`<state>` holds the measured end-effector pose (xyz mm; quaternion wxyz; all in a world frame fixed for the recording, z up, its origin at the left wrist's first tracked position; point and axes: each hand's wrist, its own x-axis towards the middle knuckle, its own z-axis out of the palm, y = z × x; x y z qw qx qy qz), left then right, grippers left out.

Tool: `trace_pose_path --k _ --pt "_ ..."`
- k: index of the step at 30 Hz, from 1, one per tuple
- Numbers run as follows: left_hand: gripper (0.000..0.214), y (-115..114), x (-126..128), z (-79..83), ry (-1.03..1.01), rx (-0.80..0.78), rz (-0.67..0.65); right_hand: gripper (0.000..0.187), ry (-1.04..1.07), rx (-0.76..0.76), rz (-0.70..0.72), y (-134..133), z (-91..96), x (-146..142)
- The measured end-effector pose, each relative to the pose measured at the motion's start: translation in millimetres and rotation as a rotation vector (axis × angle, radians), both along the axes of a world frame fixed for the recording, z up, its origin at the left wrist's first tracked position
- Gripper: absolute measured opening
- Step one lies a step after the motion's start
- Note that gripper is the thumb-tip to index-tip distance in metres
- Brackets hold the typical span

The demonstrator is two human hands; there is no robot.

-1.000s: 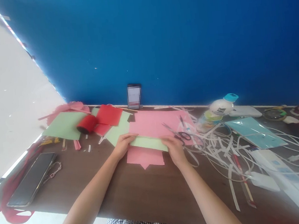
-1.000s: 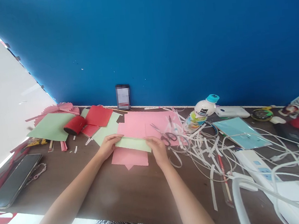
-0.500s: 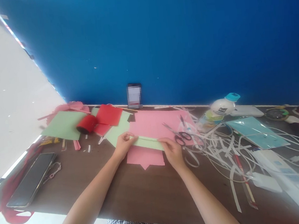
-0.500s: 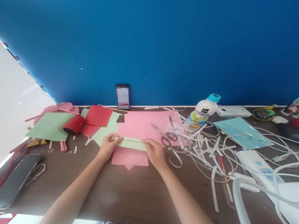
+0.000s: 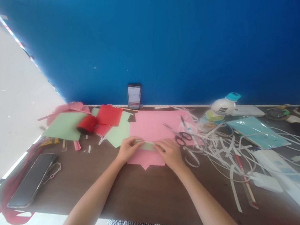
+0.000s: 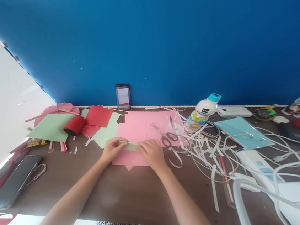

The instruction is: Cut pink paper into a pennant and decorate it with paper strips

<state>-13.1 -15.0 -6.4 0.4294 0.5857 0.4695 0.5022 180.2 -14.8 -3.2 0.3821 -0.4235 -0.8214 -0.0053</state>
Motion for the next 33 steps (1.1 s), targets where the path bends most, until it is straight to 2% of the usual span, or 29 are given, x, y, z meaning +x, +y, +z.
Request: trace_pose_path --k 6,9,12,22,28,33 --pt "0.024 -2 0 -1.2 0.123 0.033 -0.015 0.021 0.009 -0.129 0.023 -2 1.5 3" --pt "0.025 -3 1 2.4 0.189 0.057 -0.05 0.02 0.003 -0.192 0.038 -2 1.4 3" --pt "0.02 -2 -1 6.3 0.188 0.015 -0.05 0.017 0.036 -0.283 0.042 -1 2.8 4" --pt "0.023 7 -9 -2.3 -0.04 -0.1 -0.011 0.019 0.246 -0.663 0.003 1 12.6 11" --pt "0.025 6 -7 -2.0 -0.23 -0.169 -0.053 0.021 0.387 -0.742 -0.007 0 13.5 8" --pt "0.028 7 -8 -3.4 -0.404 -0.249 0.004 0.025 0.473 -0.828 0.06 4 10.0 9"
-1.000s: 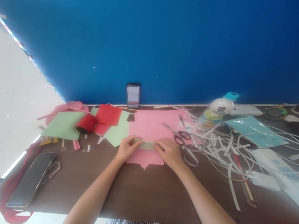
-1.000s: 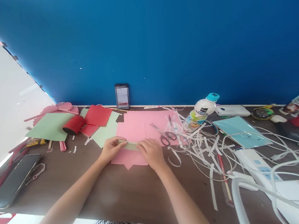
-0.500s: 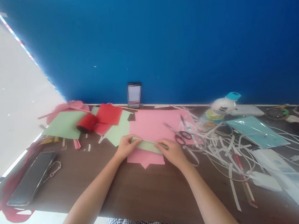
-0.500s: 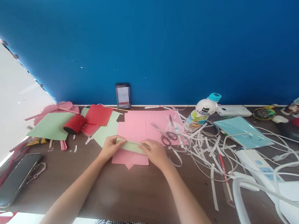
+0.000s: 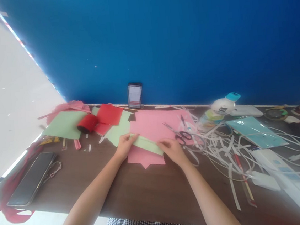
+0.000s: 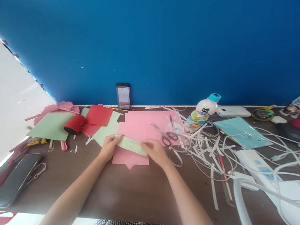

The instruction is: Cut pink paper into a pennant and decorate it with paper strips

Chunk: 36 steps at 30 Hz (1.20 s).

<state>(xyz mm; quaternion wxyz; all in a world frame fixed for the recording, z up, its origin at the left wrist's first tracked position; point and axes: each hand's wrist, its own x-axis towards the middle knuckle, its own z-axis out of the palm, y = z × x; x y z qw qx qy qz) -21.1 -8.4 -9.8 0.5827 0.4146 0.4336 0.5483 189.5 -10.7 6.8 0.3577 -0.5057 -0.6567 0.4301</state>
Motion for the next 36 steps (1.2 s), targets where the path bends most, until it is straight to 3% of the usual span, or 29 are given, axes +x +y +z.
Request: trace_pose_path --k 10,13,21,24,29,36 --pt "0.037 3 -5 4.4 -0.145 -0.091 -0.04 0.027 0.057 0.019 -0.063 3 -8.6 2" --pt "0.04 3 -3 2.4 -0.099 -0.084 0.022 0.027 0.089 0.016 -0.074 2 -9.5 -2" --pt "0.023 0 1 0.5 -0.091 -0.036 0.125 0.022 0.063 -0.128 0.207 -10 7.3 -6" --pt "0.022 -4 5 6.1 0.043 0.007 0.098 0.022 0.052 -0.091 0.257 -13 11.0 -10" --pt "0.026 -12 14 12.2 0.196 0.059 -0.01 0.024 0.1 -0.081 0.203 -15 7.6 -23" --pt "0.033 -12 20 8.9 0.053 -0.017 -0.038 0.028 0.088 -0.095 0.175 -15 2.8 -28"
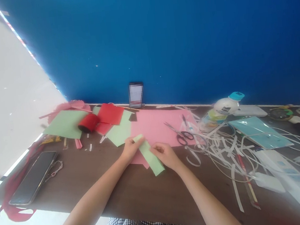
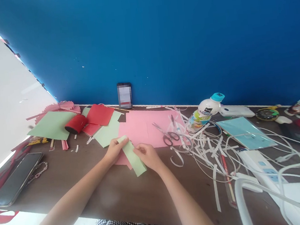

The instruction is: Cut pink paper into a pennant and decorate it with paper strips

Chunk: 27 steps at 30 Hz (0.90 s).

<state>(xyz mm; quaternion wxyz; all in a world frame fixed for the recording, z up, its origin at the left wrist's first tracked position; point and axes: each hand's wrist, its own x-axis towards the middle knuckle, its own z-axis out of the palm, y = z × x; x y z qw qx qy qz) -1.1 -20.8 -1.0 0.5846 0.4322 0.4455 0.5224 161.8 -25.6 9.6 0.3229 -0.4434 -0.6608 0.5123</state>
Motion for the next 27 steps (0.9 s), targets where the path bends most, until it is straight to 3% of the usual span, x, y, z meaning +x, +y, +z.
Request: trace_pose_path --k 3,10,20,27 --pt "0.037 1.1 0.9 -2.3 -0.047 -0.02 0.024 0.027 0.004 -0.01 0.009 -0.2 0.6 -0.6" --pt "0.034 -0.3 1.4 -0.3 0.068 0.018 0.02 0.029 0.003 0.025 -0.012 -1.3 -1.8 -5.7" --pt "0.032 -2.4 0.9 5.6 0.007 -0.015 -0.013 0.031 -0.023 0.031 -0.033 -2.7 -4.8 -5.9" --pt "0.025 2.6 -2.6 -2.4 -0.063 -0.015 0.023 0.023 -0.085 0.031 -0.009 -2.3 -4.3 -2.9"
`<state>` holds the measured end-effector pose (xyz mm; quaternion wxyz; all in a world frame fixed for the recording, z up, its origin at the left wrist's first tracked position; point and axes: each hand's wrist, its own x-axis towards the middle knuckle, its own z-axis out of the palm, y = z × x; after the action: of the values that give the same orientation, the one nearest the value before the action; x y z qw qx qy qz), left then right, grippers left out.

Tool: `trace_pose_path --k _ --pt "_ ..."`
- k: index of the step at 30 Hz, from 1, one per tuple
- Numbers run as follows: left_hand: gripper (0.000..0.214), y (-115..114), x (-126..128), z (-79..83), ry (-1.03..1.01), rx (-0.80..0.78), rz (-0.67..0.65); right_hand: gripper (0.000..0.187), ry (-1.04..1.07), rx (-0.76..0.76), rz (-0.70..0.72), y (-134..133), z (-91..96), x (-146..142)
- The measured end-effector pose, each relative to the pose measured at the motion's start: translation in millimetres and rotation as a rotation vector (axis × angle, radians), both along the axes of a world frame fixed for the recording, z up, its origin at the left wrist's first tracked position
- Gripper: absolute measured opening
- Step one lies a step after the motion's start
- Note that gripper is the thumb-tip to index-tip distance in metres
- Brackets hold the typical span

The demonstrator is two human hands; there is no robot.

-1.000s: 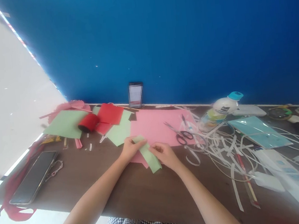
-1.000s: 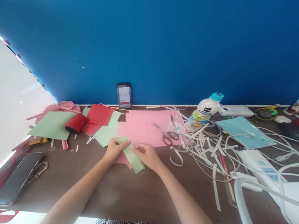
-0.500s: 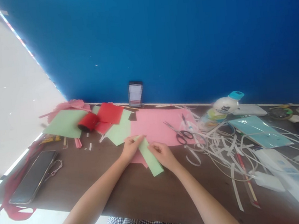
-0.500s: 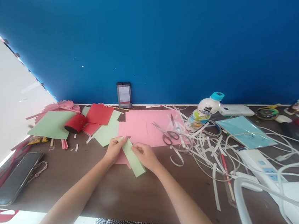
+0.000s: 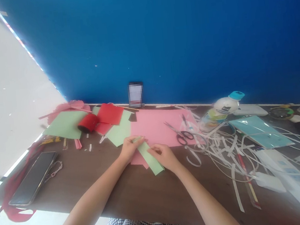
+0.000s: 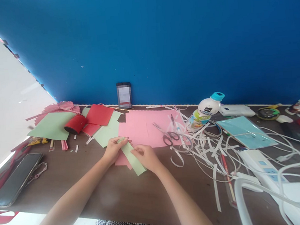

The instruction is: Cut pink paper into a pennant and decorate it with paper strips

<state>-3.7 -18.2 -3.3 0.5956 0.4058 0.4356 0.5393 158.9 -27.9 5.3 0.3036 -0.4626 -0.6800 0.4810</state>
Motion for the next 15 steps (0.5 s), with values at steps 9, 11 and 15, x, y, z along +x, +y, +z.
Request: trace_pose_path --k 9,11,15 --pt "0.03 1.8 1.4 1.0 -0.246 -0.139 -0.03 0.025 -0.018 0.031 -0.014 -0.9 0.9 -0.9" --pt "0.032 2.0 1.1 2.1 -0.25 -0.141 -0.026 0.025 -0.021 0.037 -0.009 -1.2 0.6 -0.9" --pt "0.038 -0.5 0.6 3.6 -0.156 -0.113 -0.05 0.027 -0.02 0.026 -0.011 -1.0 -0.4 0.5"
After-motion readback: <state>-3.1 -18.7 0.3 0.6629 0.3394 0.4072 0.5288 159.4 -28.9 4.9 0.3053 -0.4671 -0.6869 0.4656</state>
